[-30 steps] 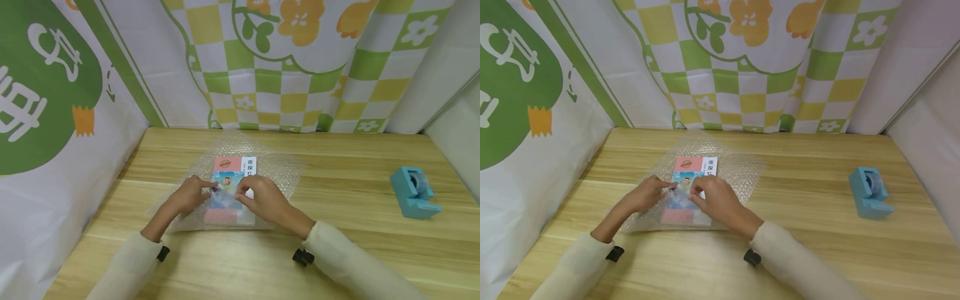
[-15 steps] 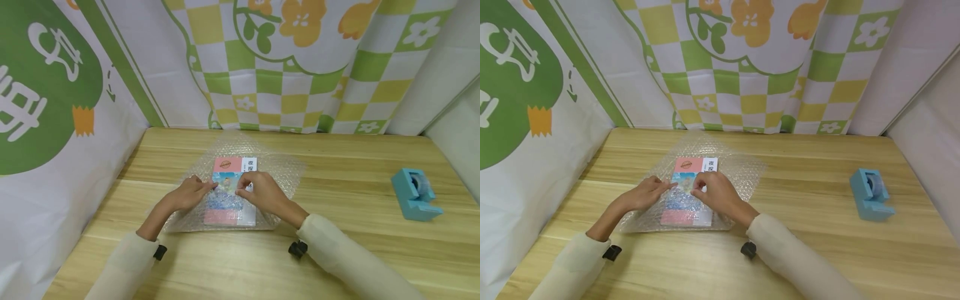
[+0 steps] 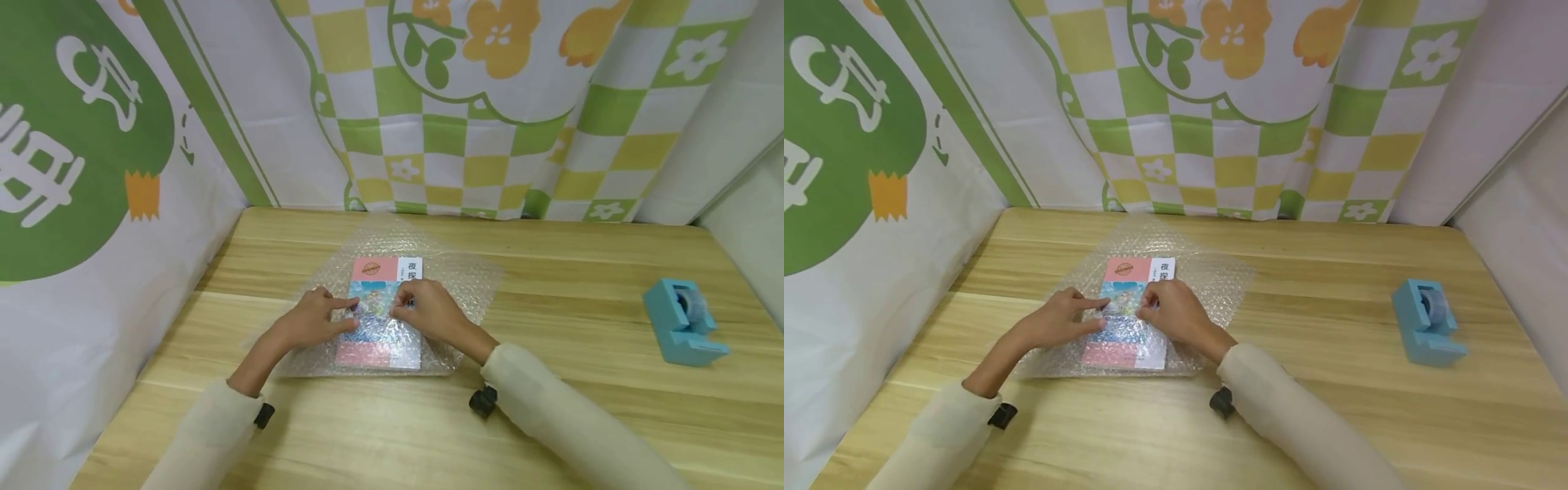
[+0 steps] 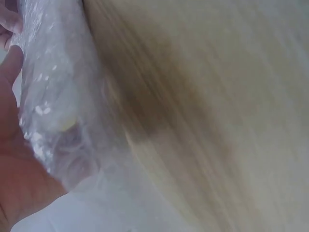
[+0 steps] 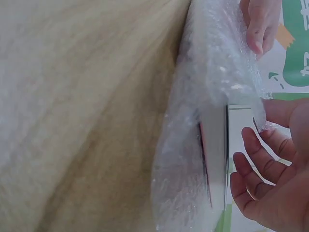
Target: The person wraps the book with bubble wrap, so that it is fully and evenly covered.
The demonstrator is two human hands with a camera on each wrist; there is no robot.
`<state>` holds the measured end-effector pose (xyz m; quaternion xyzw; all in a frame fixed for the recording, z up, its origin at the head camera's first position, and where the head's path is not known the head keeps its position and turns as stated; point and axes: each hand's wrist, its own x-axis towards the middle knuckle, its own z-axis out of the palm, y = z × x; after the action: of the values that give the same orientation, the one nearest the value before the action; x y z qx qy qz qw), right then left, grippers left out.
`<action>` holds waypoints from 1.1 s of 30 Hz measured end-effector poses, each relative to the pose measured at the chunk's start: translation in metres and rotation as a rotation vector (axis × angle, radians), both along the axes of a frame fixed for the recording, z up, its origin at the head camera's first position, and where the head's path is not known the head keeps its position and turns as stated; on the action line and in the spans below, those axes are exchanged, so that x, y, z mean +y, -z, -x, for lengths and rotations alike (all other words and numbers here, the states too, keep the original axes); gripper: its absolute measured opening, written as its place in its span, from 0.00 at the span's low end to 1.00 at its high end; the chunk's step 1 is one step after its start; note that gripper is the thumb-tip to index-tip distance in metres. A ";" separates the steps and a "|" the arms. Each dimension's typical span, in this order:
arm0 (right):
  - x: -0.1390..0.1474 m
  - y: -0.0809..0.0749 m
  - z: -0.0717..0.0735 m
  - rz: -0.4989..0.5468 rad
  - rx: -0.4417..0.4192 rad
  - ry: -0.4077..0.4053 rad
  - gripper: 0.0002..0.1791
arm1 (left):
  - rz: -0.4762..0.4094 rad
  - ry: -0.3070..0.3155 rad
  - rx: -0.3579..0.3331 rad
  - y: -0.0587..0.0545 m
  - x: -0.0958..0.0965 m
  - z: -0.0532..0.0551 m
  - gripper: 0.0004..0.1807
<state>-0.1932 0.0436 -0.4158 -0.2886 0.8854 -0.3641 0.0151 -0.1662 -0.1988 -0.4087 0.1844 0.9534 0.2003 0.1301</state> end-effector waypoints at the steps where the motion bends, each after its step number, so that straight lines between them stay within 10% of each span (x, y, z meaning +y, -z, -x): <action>1: 0.000 0.001 0.001 -0.004 -0.004 0.003 0.08 | -0.007 -0.014 0.015 0.001 0.001 0.000 0.31; 10: -0.003 0.006 0.005 -0.065 0.005 0.029 0.09 | -0.007 -0.162 0.092 0.010 0.011 -0.006 0.30; 21: -0.007 0.012 0.008 -0.101 0.059 0.041 0.10 | 0.063 -0.163 0.198 0.015 0.017 -0.008 0.29; 33: -0.008 0.011 0.012 -0.106 -0.022 0.086 0.29 | 0.092 0.047 0.381 0.013 0.023 -0.007 0.39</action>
<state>-0.2056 0.0358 -0.4270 -0.2449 0.9149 -0.3200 0.0243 -0.1595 -0.1762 -0.4219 0.2351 0.9643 0.1151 -0.0398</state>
